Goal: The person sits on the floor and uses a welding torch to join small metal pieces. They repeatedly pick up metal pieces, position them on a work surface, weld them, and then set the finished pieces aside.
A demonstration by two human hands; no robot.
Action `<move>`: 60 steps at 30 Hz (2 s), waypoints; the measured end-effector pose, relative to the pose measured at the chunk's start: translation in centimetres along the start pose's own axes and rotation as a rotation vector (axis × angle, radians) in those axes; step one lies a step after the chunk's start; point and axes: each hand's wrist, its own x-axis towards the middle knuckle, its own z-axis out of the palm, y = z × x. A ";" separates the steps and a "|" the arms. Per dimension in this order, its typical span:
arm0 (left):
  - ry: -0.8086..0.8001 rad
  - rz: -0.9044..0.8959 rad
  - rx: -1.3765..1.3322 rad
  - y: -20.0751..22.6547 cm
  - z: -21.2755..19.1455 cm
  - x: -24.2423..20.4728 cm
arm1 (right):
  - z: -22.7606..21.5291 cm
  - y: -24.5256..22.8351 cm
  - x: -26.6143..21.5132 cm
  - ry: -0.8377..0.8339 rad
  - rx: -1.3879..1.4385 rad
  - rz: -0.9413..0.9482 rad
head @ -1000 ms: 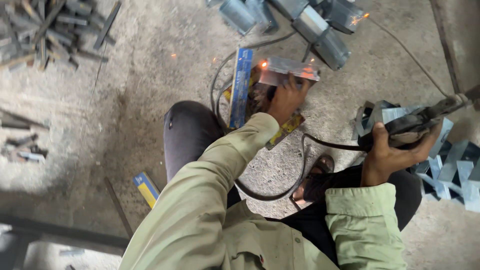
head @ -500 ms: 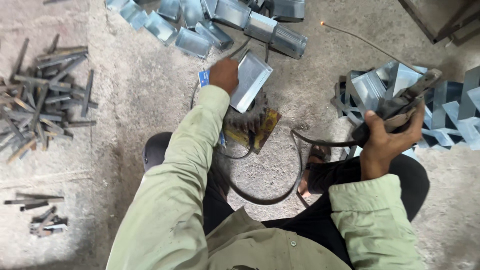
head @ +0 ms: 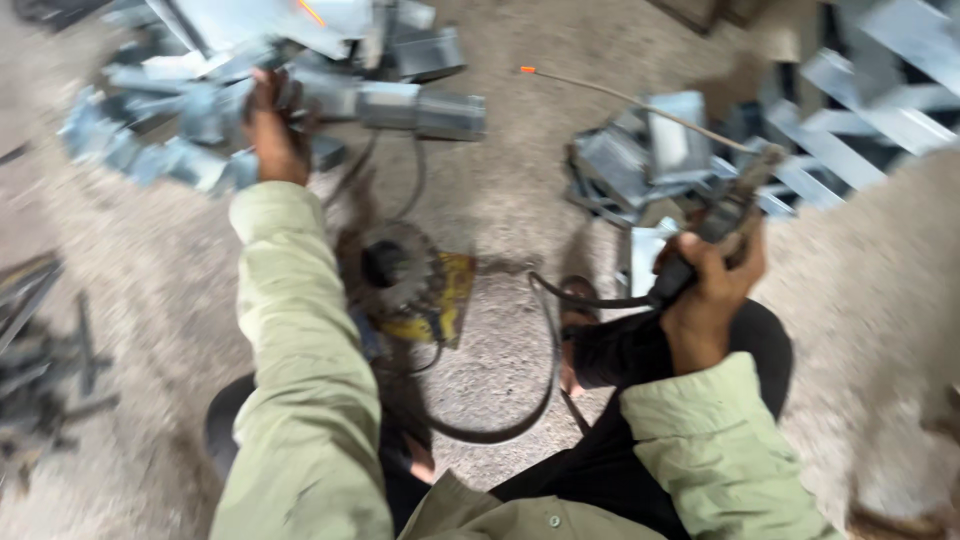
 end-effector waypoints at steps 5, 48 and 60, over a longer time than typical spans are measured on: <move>-0.404 0.205 0.490 -13.2 10.4 -2.8 | 0.0 1.8 -1.5 0.079 0.064 0.120; -0.459 0.252 1.656 -4.9 4.7 -16.8 | 5.8 5.1 -2.6 -0.291 -0.278 -0.079; -0.234 0.562 1.878 -4.7 -2.1 -18.0 | 8.9 9.5 -5.1 -0.544 -0.671 -0.298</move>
